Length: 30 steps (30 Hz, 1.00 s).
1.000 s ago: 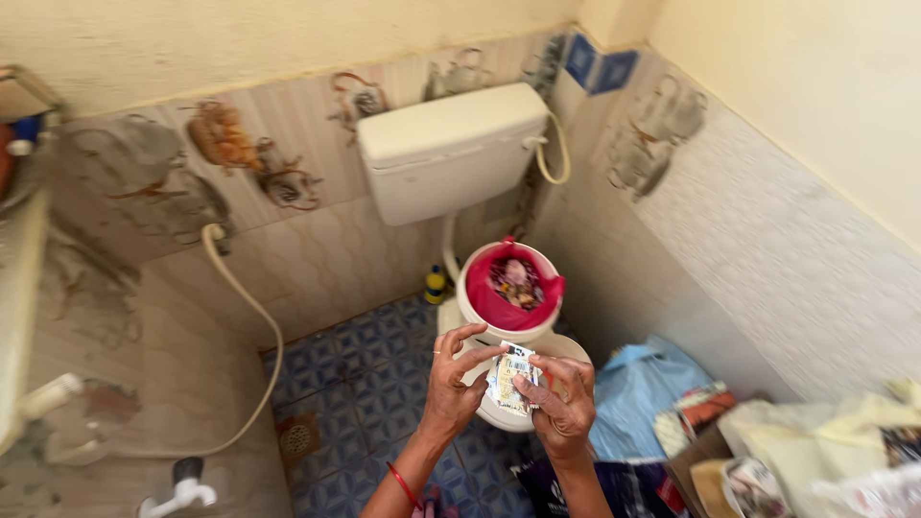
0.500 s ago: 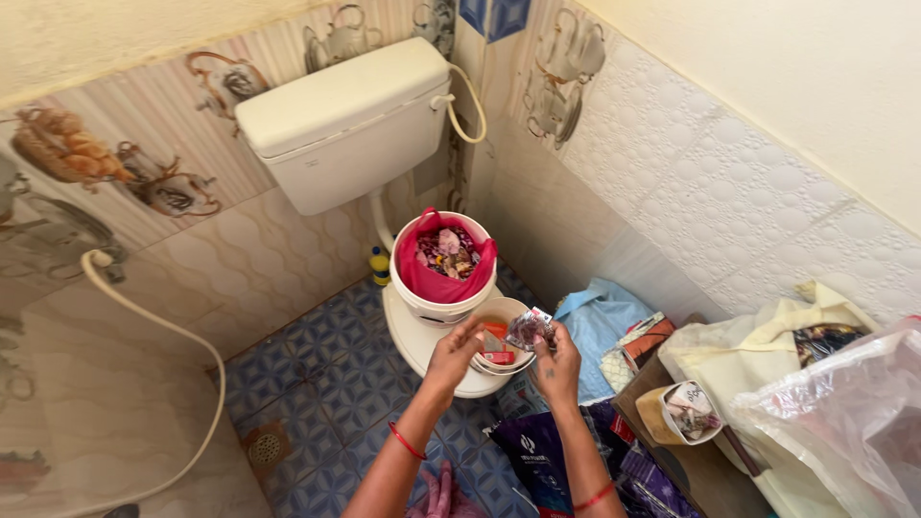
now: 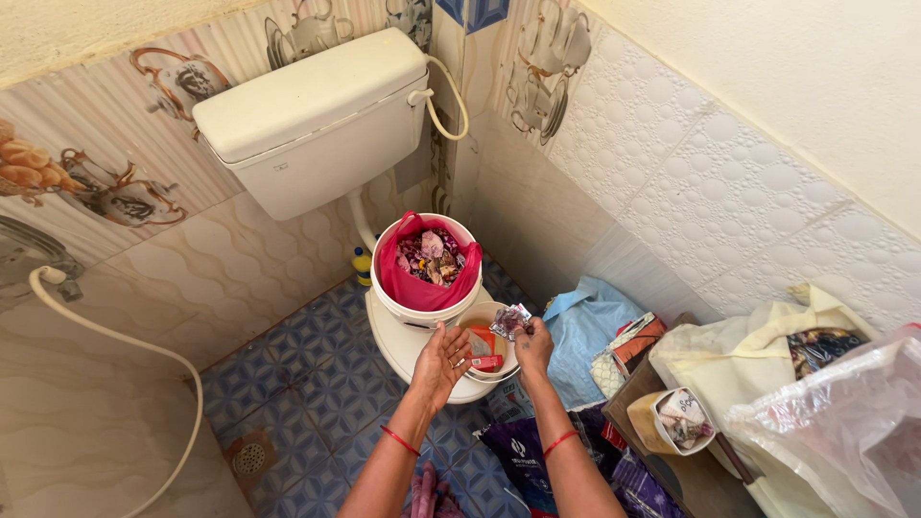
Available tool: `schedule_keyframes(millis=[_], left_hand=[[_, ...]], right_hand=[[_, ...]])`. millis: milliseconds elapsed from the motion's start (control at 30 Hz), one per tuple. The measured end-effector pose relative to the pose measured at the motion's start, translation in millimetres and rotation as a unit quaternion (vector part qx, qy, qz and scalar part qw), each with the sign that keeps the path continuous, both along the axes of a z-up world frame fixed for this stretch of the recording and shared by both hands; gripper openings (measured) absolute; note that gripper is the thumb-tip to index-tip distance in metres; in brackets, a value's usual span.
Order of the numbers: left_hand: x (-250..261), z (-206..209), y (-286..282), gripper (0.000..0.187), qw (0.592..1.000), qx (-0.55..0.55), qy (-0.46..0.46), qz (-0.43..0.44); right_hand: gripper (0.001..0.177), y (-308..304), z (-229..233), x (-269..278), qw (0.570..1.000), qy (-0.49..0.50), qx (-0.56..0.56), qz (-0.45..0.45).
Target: The person picks up various small packaged items from a wall-mounted shelf in a bathroom, including sachets, a toothpaste tube, and a chocolate bar. They place these items into a white bucket on the floor. The person also opens the toothpaste tube to check its contents before placing it in the bucket.
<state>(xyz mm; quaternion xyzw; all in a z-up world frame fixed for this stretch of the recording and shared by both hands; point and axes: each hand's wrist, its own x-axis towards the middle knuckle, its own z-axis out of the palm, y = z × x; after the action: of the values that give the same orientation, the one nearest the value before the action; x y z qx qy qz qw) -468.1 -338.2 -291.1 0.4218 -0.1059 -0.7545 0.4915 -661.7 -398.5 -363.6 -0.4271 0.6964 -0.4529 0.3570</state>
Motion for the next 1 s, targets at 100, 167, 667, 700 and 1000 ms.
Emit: schedule_keyframes(millis=[100,167,667,700,1000], left_hand=[[1,-7,-8,0.092,1.0,0.0,-0.007,-0.006],[1,-12,-14,0.092,1.0,0.004,-0.003,-0.006],[-9,-20,-29,0.087,1.0,0.015,0.001,-0.026],[-9,-20,-30,0.086,1.0,0.007,0.005,-0.028],[25,5,-30,0.066,1.0,-0.01,0.027,0.009]], right_hand=[[0.026,-13,-10,5,1.0,0.001,0.016,0.025],[0.032,-19,-15,7,0.999,-0.003,0.03,0.04],[0.026,-17,-2,-1,0.991,-0.115,0.038,0.064],[0.026,-17,-1,0,0.989,-0.126,0.037,0.069],[0.021,-22,34,46,0.976,-0.146,-0.027,0.159]])
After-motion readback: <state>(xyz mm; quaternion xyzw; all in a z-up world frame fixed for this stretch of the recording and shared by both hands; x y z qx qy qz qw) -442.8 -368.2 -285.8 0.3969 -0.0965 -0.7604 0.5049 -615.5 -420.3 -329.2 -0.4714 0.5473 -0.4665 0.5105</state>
